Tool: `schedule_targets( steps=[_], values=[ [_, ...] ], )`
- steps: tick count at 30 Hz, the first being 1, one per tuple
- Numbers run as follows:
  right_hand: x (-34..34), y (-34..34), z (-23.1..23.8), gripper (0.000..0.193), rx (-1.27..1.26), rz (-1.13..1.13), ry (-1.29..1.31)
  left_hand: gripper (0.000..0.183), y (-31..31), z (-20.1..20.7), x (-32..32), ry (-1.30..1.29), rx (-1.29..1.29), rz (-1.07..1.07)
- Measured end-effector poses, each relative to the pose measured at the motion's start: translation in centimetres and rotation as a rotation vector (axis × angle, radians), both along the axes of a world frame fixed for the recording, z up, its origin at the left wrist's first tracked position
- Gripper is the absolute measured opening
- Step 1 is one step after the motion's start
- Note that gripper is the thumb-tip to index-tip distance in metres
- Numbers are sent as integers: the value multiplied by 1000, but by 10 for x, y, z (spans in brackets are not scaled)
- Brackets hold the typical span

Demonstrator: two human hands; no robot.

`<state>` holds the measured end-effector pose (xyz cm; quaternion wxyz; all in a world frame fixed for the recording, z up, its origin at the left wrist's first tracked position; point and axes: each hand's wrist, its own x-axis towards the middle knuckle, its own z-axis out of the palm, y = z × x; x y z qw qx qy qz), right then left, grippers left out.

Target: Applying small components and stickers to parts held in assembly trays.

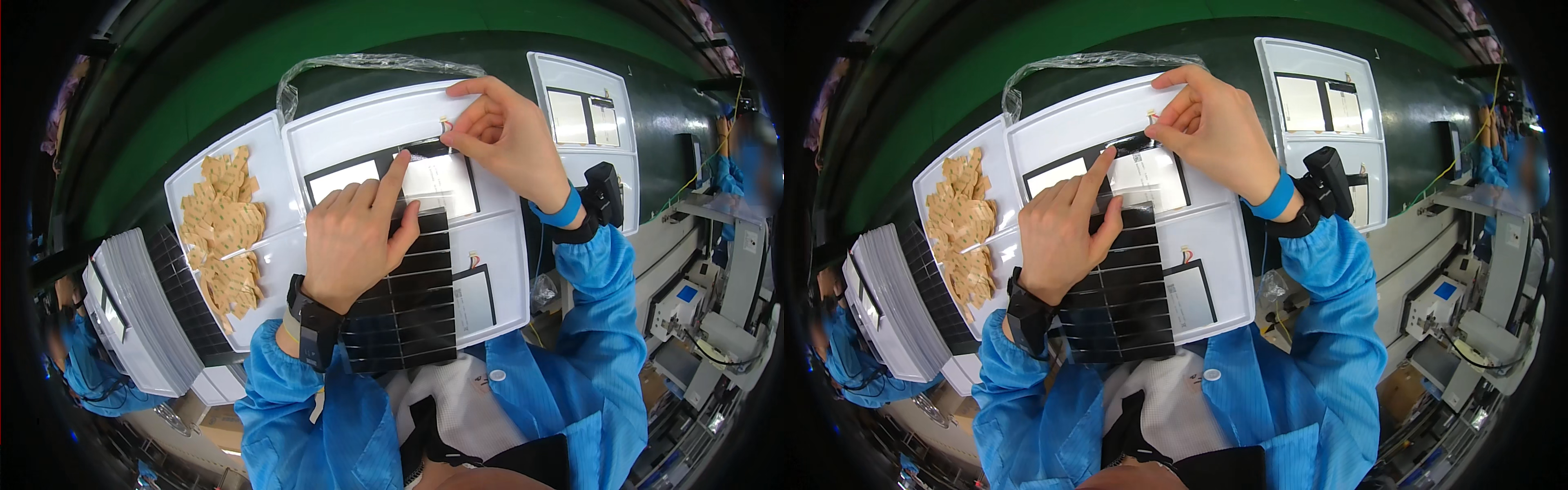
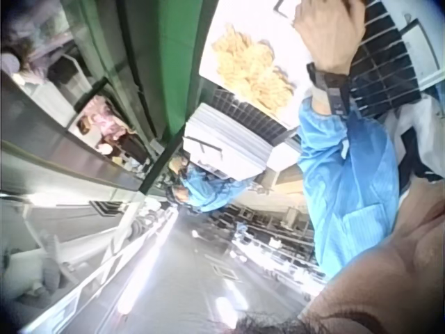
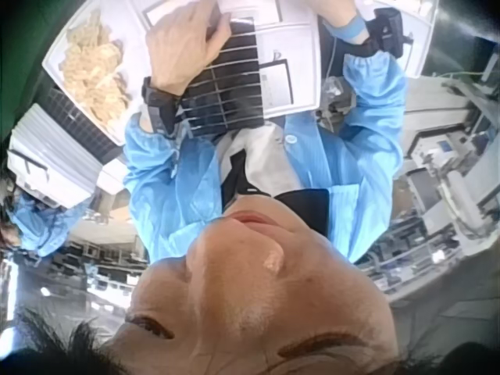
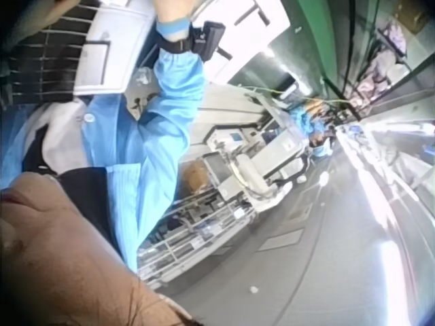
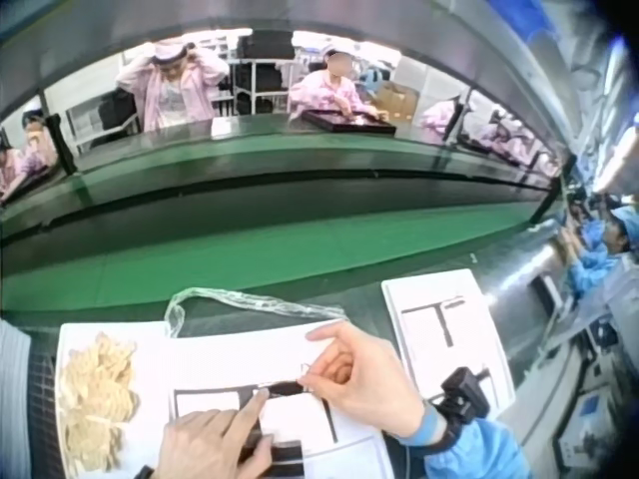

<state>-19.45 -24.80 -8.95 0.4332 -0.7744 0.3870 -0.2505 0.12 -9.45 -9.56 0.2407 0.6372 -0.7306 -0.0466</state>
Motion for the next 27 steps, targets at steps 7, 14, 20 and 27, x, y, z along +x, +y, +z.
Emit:
schedule_targets(
  steps=[7,14,20,27],
  values=[
    [3,3,3,46,-133,12,44,55,0,0,-1,19,7,14],
    [3,6,9,45,-191,-15,131,53,0,0,0,24,-3,16],
    [-12,13,9,41,-670,162,210,50,1,-2,0,28,-23,1],
    [-53,35,7,43,-786,214,413,46,4,-2,2,13,-30,-9]
  ],
)
